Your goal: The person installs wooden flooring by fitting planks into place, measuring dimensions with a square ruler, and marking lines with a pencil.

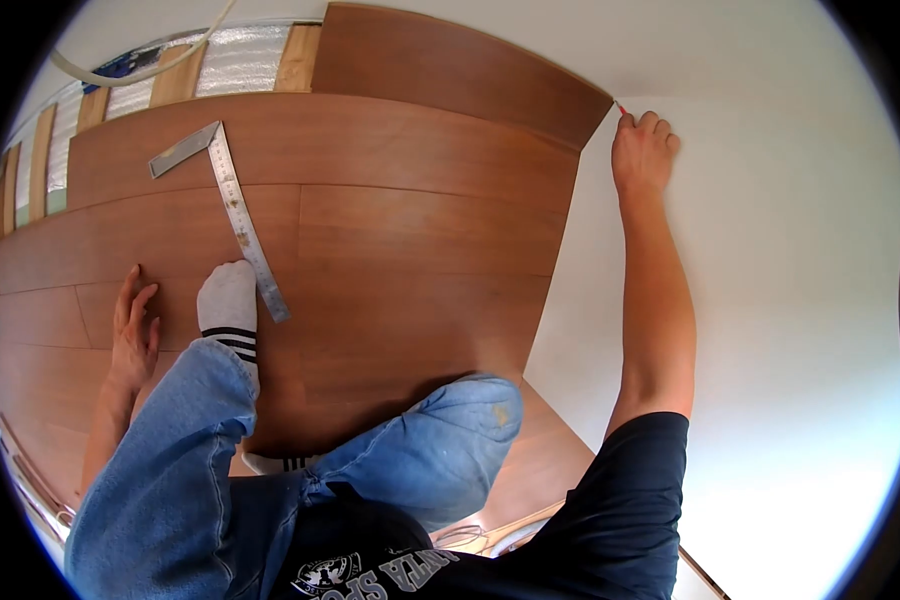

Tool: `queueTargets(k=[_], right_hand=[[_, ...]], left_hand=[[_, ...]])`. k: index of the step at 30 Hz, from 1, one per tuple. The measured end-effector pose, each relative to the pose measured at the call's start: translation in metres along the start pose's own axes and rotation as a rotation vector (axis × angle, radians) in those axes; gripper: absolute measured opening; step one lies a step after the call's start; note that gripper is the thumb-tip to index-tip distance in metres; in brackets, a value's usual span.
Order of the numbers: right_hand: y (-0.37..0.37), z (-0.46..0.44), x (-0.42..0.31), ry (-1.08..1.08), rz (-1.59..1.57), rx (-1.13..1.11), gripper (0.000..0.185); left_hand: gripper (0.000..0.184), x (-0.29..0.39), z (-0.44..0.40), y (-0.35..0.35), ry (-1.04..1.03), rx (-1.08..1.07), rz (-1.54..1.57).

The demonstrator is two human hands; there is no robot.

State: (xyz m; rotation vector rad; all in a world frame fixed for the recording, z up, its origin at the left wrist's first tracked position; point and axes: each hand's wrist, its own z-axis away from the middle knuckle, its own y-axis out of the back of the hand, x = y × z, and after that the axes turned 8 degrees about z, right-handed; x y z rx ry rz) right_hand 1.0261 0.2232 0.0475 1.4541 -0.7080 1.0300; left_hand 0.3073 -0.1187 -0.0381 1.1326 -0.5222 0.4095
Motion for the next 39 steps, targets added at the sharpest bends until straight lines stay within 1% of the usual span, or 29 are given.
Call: queueTargets(k=[4,10,13,15,23,29,32,35,37,38,39], right_hand=[[0.0,0.0,-0.001,0.01,-0.019,-0.033,0.016],[-0.003,0.004,-0.01,0.01,-0.059,0.002,0.015],[-0.003,0.018,-0.015,0.021,-0.047,-0.005,0.014],[-0.006,0.031,-0.021,0.036,-0.037,0.049,0.012],[-0.011,0.066,-0.041,0.098,-0.071,0.046,0.011],[-0.011,0.082,-0.051,0.127,-0.087,-0.012,0.01],[-0.011,0.086,-0.051,0.14,-0.089,-0.002,0.011],[-0.007,0.087,-0.045,0.112,-0.117,0.026,0.011],[0.002,0.097,-0.046,-0.042,-0.268,0.106,0.016],[0.01,0.109,-0.048,-0.055,-0.273,0.105,0.016],[0.02,0.126,-0.049,-0.098,-0.388,0.092,0.02]], left_hand=[[0.061,-0.001,0.0,0.0,-0.007,-0.003,0.003],[0.063,0.003,-0.001,0.002,0.026,-0.016,0.008],[0.062,0.002,0.001,-0.001,0.018,0.002,0.015],[0.062,0.001,0.001,-0.002,0.003,0.007,0.008],[0.063,-0.002,0.001,-0.002,-0.012,0.002,-0.02],[0.063,-0.001,0.001,-0.001,0.002,0.002,0.0],[0.063,-0.002,0.002,-0.001,-0.041,0.013,-0.021],[0.063,-0.006,0.002,-0.005,-0.062,0.027,-0.019],[0.063,-0.007,0.003,-0.003,-0.036,0.026,-0.007],[0.063,-0.009,0.003,-0.002,-0.043,0.029,-0.017],[0.062,-0.013,0.003,-0.003,-0.062,0.03,-0.008]])
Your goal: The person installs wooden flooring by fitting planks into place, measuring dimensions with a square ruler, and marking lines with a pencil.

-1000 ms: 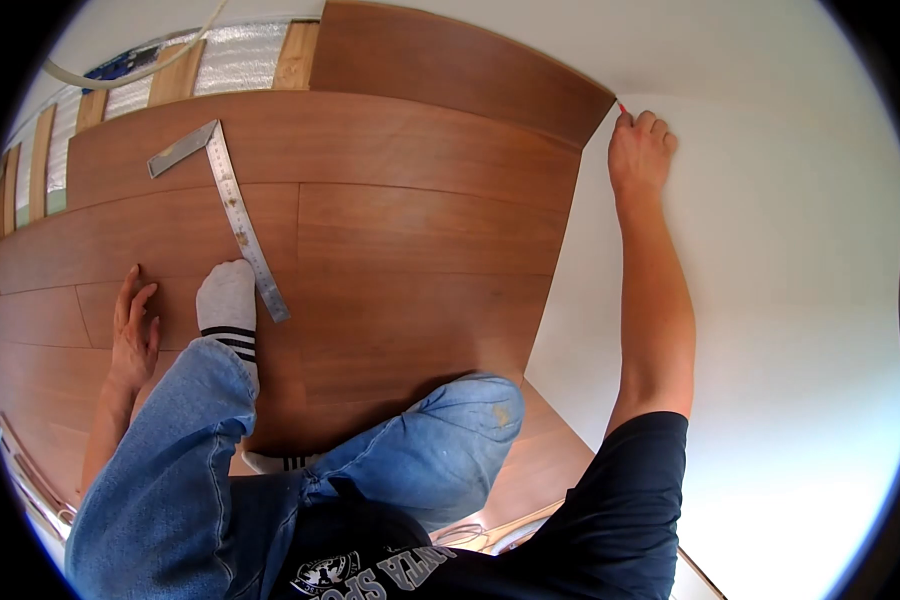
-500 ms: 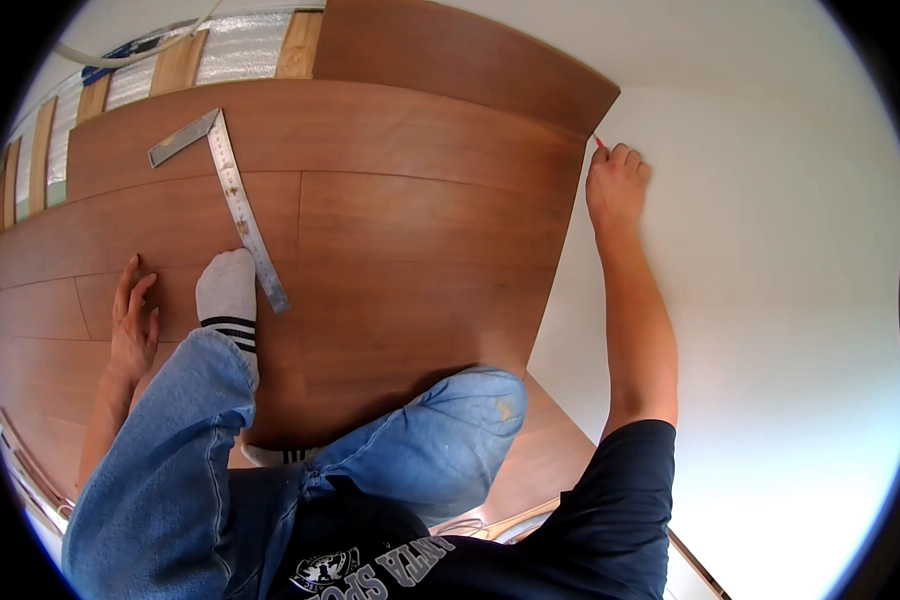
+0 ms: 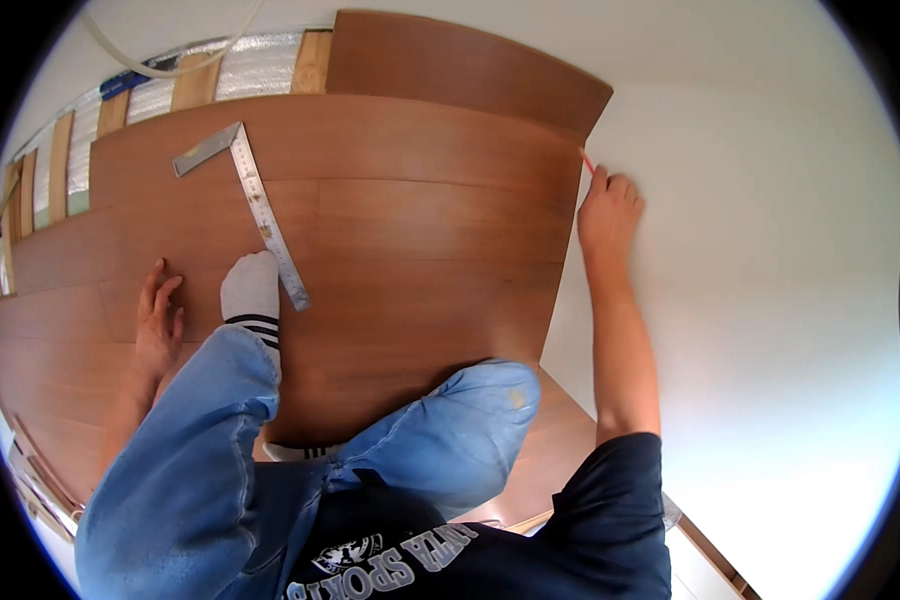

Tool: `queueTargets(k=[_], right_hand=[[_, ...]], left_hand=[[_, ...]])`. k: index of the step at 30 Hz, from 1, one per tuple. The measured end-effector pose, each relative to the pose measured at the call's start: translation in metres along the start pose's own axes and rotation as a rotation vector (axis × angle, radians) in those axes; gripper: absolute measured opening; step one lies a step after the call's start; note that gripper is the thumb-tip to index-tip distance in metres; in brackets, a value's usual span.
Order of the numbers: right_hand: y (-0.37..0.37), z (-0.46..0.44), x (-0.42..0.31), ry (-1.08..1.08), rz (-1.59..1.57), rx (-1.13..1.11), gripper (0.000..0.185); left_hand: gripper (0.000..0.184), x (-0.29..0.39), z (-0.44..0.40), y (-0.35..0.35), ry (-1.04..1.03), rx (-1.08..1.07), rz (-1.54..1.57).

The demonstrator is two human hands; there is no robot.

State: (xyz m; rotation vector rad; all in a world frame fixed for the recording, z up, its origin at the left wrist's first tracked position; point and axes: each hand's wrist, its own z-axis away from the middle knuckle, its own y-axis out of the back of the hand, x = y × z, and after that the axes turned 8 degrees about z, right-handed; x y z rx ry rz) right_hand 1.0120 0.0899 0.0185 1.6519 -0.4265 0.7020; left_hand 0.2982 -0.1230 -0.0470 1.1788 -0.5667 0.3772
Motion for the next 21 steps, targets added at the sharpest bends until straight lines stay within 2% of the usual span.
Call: queueTargets(k=[3,5,7,9,11,13,14,15,16,17,19,21], right_hand=[[0.036,0.066,-0.018,-0.124,-0.324,-0.128,0.028],[0.074,0.116,-0.038,-0.264,-0.599,-0.145,0.027],[0.099,0.169,-0.048,-0.379,-0.762,-0.225,0.026],[0.132,0.211,-0.05,-0.386,-0.754,-0.222,0.024],[0.168,0.238,-0.044,-0.422,-0.863,-0.276,0.03],[0.19,0.268,-0.047,-0.533,-0.978,-0.345,0.033],[0.189,0.288,-0.055,-0.535,-0.975,-0.336,0.033],[0.184,0.301,-0.065,-0.528,-0.977,-0.328,0.034],[0.182,0.304,-0.072,-0.522,-1.022,-0.284,0.034],[0.18,0.305,-0.076,-0.529,-1.054,-0.241,0.035],[0.169,0.304,-0.078,-0.613,-1.03,-0.254,0.037],[0.165,0.309,-0.076,-0.534,-1.007,-0.252,0.038]], left_hand=[[0.056,-0.006,-0.005,-0.003,-0.049,0.044,0.004],[0.052,-0.005,-0.006,-0.002,0.074,0.009,0.109],[0.042,-0.006,-0.013,-0.002,0.043,0.052,0.146],[0.036,-0.011,-0.021,0.001,0.057,0.085,0.158],[0.033,0.001,-0.041,0.005,0.053,0.073,0.148],[0.03,0.02,-0.066,0.008,0.046,0.043,0.146],[0.029,0.035,-0.076,0.009,0.04,0.035,0.148],[0.028,0.039,-0.087,0.001,-0.047,0.112,0.189],[0.028,0.059,-0.094,0.006,-0.02,0.061,0.191],[0.028,0.065,-0.102,-0.001,-0.115,0.091,0.222],[0.024,0.077,-0.116,-0.016,-0.195,0.114,0.271],[0.022,0.088,-0.122,-0.029,-0.177,0.144,0.281]])
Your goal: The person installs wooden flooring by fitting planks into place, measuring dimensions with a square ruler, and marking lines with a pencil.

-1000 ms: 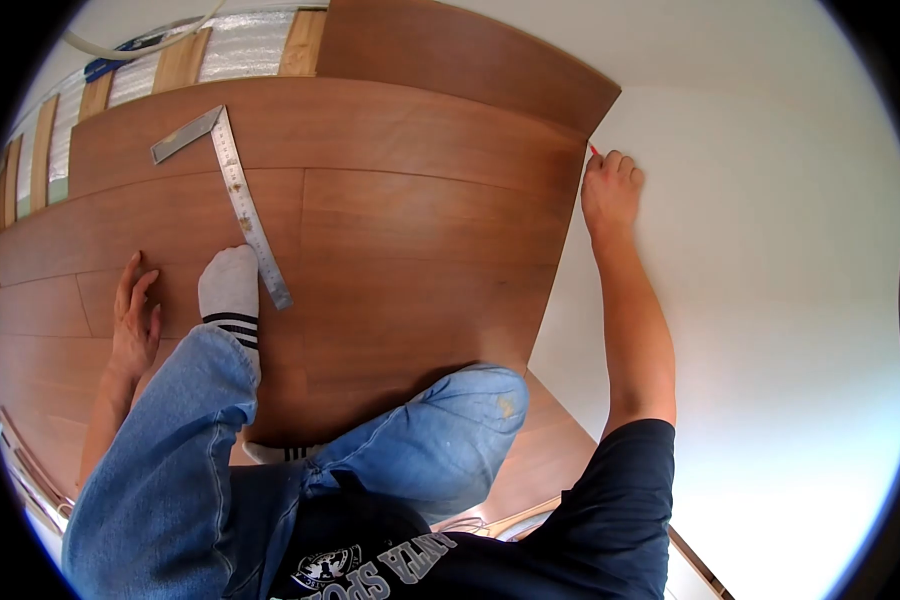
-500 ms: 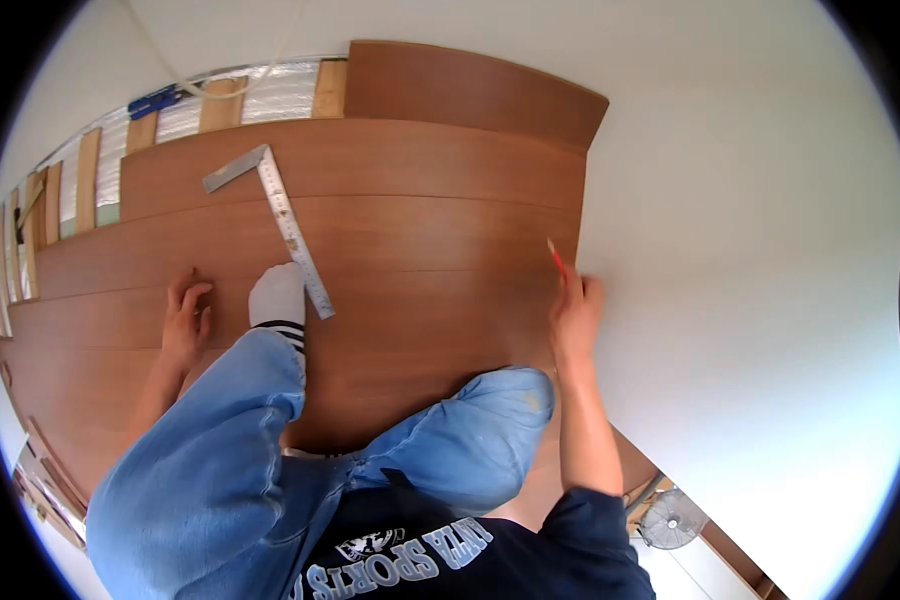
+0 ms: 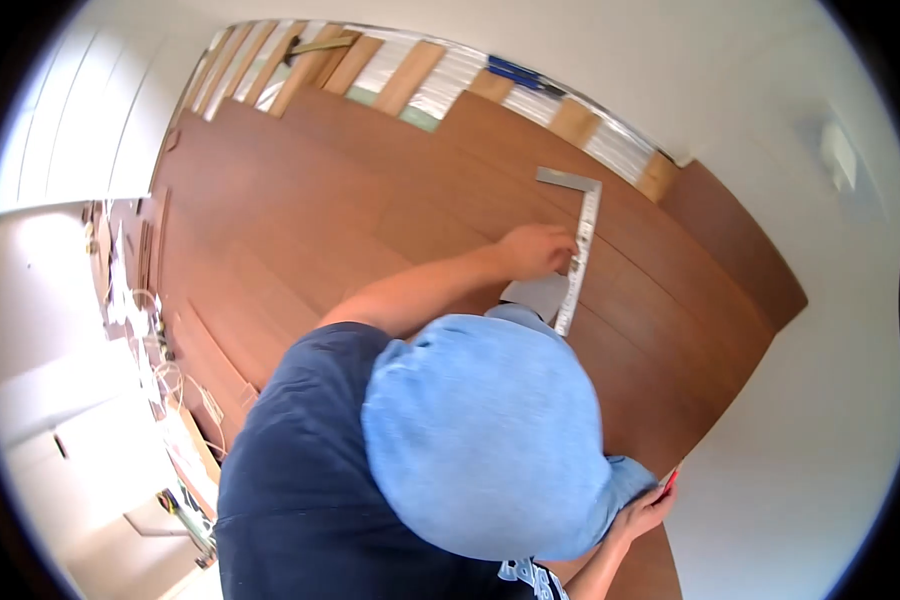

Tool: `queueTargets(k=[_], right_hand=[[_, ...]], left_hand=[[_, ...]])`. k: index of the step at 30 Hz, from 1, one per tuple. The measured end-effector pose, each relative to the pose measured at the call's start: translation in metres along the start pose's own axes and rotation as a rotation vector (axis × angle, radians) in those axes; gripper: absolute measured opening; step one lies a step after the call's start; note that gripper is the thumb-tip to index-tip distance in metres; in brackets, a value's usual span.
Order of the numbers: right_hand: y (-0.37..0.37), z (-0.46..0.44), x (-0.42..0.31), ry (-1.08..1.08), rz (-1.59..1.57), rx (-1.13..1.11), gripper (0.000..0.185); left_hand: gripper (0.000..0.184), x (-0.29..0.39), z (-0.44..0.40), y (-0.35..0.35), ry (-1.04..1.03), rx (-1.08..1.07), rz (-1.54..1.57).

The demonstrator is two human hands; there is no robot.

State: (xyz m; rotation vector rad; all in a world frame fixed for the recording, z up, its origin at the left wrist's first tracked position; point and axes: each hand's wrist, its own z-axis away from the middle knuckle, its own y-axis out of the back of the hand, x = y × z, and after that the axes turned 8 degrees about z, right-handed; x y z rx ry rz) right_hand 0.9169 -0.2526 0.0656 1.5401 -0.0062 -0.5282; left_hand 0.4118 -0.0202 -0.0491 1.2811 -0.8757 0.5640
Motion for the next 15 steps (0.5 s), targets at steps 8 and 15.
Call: queueTargets(k=[8,15], right_hand=[[-0.006,-0.01,0.02,0.097,0.112,-0.079,0.037],[0.014,-0.108,-0.018,0.267,0.31,-0.317,0.038]], left_hand=[[0.02,-0.037,0.015,-0.03,-0.248,0.155,-0.001],[0.027,-0.035,0.017,-0.006,-0.099,-0.165,0.033]])
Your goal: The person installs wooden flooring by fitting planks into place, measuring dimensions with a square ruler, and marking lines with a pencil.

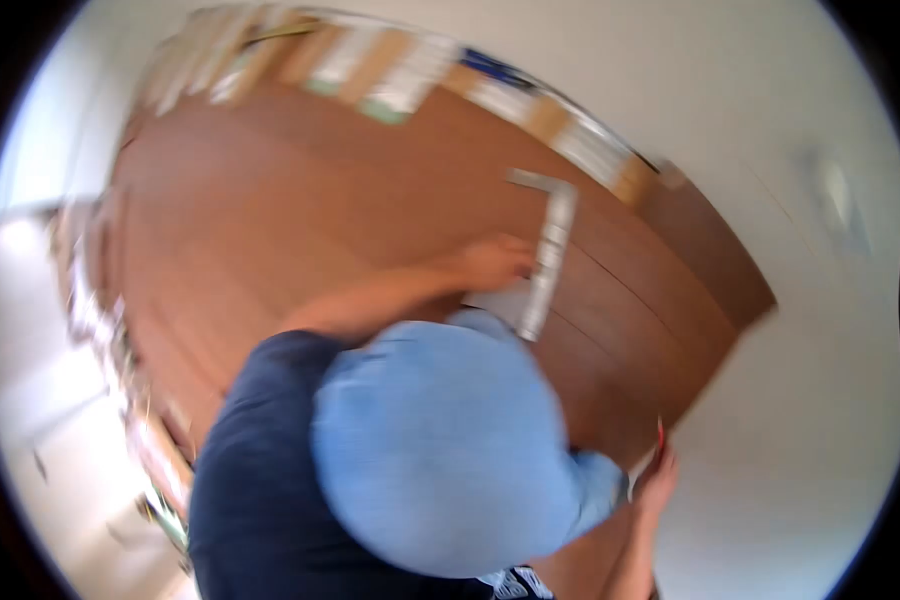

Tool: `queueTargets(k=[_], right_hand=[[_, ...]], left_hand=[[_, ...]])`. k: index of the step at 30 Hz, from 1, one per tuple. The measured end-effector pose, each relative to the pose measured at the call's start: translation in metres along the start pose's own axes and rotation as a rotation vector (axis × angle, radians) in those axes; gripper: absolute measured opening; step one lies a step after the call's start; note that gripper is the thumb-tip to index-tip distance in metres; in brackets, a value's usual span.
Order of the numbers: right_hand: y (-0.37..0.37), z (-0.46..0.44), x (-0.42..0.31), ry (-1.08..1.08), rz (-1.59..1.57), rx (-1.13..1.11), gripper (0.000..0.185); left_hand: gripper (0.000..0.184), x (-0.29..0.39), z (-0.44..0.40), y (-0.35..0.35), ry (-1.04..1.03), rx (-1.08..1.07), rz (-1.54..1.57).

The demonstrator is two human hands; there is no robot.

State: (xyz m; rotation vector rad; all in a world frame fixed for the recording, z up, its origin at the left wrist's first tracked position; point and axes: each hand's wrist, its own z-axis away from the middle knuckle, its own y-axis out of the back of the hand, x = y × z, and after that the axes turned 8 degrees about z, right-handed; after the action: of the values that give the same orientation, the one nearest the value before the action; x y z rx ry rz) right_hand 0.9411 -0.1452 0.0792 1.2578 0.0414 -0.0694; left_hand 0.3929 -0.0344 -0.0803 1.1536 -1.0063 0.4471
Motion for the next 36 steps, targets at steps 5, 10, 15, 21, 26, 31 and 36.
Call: queueTargets(k=[5,10,15,21,26,31,36], right_hand=[[0.098,-0.136,0.011,0.197,0.472,0.193,0.023],[0.123,-0.259,0.06,0.388,0.974,0.289,0.009],[0.107,-0.311,0.078,0.37,1.07,0.218,0.013],[0.099,-0.324,0.086,0.411,1.071,0.183,0.015],[0.092,-0.322,0.091,0.396,1.096,0.183,0.016],[0.094,-0.322,0.092,0.363,1.033,0.128,0.021],[0.101,-0.321,0.087,0.339,1.01,0.04,0.019]], left_hand=[[0.031,0.003,0.017,0.007,0.015,0.01,0.039],[0.024,0.001,0.05,0.015,0.002,0.126,-0.099],[0.025,0.01,0.066,0.023,0.197,0.102,-0.022],[0.037,0.01,0.073,0.028,0.142,0.092,-0.002],[0.032,0.0,0.074,0.023,0.118,0.067,-0.043],[0.026,-0.002,0.073,0.025,0.187,0.0,-0.056],[0.021,-0.019,0.068,0.038,0.345,-0.065,-0.026]])
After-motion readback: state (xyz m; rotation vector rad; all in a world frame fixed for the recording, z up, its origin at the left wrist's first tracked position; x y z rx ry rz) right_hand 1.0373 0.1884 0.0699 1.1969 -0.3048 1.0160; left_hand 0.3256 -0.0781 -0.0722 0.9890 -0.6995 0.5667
